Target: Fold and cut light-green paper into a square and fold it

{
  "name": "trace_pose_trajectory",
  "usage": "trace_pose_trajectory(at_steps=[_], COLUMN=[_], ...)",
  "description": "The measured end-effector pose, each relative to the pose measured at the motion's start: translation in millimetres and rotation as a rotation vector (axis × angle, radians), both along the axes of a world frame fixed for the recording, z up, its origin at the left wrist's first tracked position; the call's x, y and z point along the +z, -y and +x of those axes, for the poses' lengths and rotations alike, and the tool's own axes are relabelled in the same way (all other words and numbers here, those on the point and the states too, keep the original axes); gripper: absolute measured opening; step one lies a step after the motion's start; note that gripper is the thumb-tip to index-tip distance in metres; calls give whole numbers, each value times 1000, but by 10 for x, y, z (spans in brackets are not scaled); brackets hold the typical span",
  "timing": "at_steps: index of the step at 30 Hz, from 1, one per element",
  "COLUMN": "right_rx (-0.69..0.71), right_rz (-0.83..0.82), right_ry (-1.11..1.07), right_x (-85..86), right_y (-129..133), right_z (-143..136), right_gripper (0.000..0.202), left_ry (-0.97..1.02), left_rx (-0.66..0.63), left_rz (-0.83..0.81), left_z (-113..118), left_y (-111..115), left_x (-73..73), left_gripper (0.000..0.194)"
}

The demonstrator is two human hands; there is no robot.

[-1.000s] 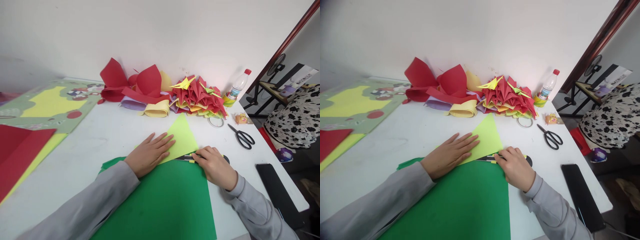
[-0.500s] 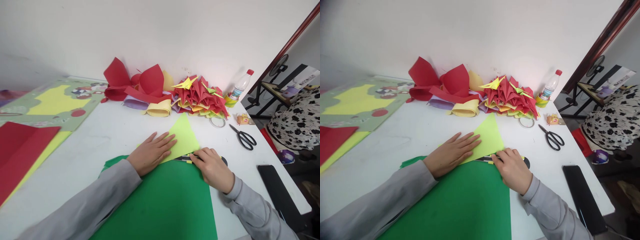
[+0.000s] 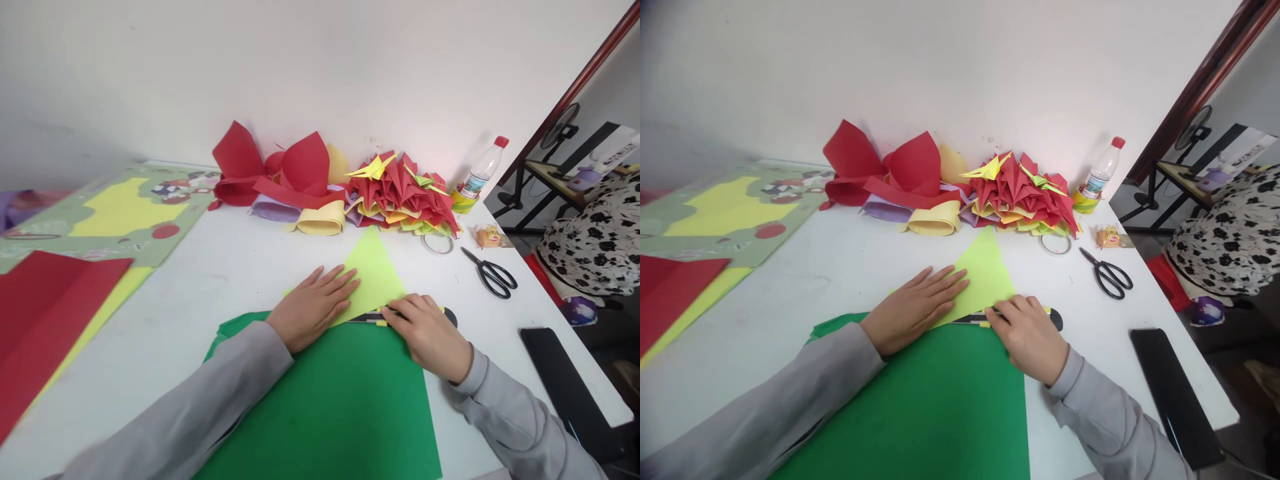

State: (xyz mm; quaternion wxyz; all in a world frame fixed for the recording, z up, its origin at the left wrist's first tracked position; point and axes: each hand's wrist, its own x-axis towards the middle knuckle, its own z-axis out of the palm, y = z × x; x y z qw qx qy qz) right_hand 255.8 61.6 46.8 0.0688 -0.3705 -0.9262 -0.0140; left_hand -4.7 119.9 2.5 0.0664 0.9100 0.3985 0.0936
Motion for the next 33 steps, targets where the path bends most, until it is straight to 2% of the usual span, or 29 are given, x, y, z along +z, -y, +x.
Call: trace_pose_trajectory(at_steps=[5,9,14,24,33], right_rx=[-24,-23,-14,-5,9], right_rz=[-2,-2,8,-37,-20], right_ry=[-40,-54,-59,-50,-41], right_x=[25,11,-17,22,-9], right_y=[-44,-48,-37,-35,-4], right_z=[107,126,92,122,22], right_gripper=[47,46,49,46,50], left_ry=[65,47,-53,-85,-84], left_rx=[40,2,-9,2,3], left_rz=[34,58,32,15,30], left_z=[84,-41,-169,-156,-150], left_y=[10,-19,-62,-67,-69], left_x=[16,47,-10,-17,-20], left_gripper=[59,58,56,58,60])
